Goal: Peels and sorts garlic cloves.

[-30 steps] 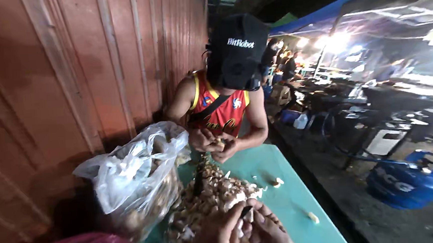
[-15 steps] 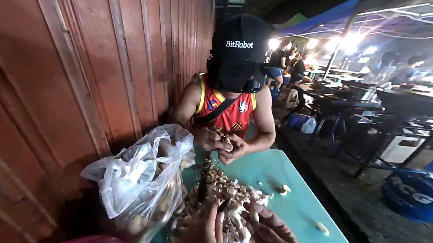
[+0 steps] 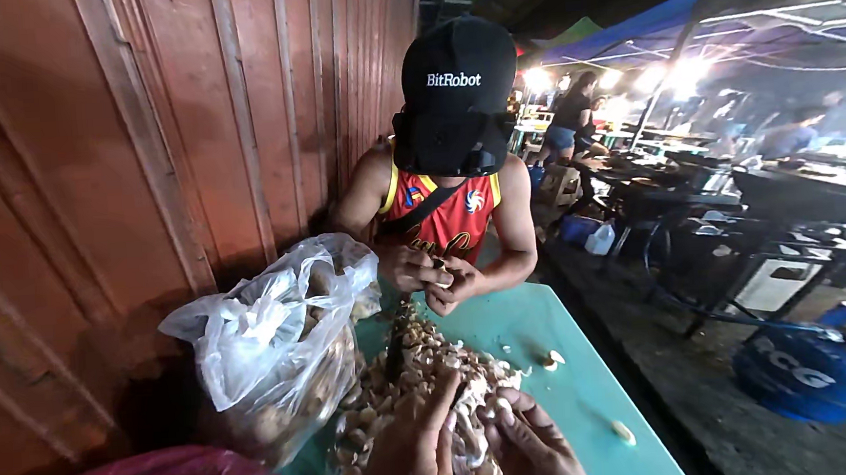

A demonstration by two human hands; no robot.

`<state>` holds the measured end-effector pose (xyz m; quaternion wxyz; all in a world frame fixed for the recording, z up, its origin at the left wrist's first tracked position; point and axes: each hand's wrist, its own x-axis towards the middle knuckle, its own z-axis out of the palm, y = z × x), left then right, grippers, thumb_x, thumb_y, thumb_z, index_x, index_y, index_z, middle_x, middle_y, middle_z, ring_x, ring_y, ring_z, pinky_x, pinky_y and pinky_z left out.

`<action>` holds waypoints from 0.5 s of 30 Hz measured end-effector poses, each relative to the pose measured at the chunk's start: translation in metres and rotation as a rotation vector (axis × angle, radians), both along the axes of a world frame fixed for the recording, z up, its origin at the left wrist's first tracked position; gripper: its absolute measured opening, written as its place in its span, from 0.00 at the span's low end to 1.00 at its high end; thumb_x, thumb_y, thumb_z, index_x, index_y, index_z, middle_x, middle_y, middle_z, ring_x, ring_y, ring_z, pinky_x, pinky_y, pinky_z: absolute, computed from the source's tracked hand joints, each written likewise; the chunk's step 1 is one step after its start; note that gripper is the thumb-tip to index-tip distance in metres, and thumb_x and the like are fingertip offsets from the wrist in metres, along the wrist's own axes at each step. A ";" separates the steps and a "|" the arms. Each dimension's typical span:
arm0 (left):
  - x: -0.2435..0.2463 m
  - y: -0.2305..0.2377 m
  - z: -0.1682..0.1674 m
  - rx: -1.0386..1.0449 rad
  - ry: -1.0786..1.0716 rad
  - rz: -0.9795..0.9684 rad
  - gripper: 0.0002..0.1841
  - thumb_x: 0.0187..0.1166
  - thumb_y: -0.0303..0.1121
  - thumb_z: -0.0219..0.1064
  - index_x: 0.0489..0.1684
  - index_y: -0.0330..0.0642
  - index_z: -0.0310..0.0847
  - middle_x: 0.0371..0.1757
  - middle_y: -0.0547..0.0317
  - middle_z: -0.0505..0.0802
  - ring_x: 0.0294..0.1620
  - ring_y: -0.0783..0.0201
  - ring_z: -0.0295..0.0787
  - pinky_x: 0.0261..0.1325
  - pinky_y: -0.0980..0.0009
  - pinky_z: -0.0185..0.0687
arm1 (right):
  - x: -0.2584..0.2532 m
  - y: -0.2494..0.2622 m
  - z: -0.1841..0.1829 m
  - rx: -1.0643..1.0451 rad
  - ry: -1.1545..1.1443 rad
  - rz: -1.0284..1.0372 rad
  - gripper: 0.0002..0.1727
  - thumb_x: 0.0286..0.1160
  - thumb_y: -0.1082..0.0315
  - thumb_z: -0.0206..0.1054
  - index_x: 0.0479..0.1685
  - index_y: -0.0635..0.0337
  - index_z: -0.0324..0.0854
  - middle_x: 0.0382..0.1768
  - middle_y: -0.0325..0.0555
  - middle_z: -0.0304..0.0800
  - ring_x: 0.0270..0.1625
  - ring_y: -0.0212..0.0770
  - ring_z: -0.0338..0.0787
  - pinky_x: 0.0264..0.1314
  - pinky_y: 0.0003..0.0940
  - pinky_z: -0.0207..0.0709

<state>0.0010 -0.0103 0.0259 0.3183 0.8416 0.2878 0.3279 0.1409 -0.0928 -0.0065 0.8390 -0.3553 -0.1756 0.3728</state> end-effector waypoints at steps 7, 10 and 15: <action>0.004 -0.010 0.001 -0.004 -0.028 -0.114 0.24 0.85 0.29 0.59 0.80 0.37 0.77 0.55 0.41 0.95 0.48 0.42 0.95 0.52 0.44 0.89 | -0.004 0.000 -0.002 -0.003 -0.128 -0.046 0.22 0.70 0.90 0.54 0.46 0.60 0.91 0.43 0.42 0.97 0.41 0.35 0.96 0.51 0.33 0.91; 0.007 -0.015 -0.001 0.001 0.021 -0.130 0.24 0.86 0.31 0.58 0.82 0.41 0.75 0.50 0.39 0.95 0.42 0.41 0.95 0.45 0.42 0.89 | -0.002 0.001 -0.008 0.032 -0.185 -0.028 0.20 0.66 0.87 0.59 0.46 0.57 0.91 0.44 0.42 0.96 0.42 0.34 0.95 0.49 0.33 0.91; 0.008 -0.015 -0.002 0.016 0.064 -0.112 0.25 0.87 0.31 0.58 0.84 0.42 0.73 0.46 0.40 0.95 0.39 0.42 0.94 0.42 0.44 0.88 | -0.005 0.001 -0.006 0.065 -0.177 -0.011 0.16 0.65 0.84 0.66 0.43 0.55 0.92 0.40 0.42 0.97 0.39 0.33 0.95 0.48 0.31 0.91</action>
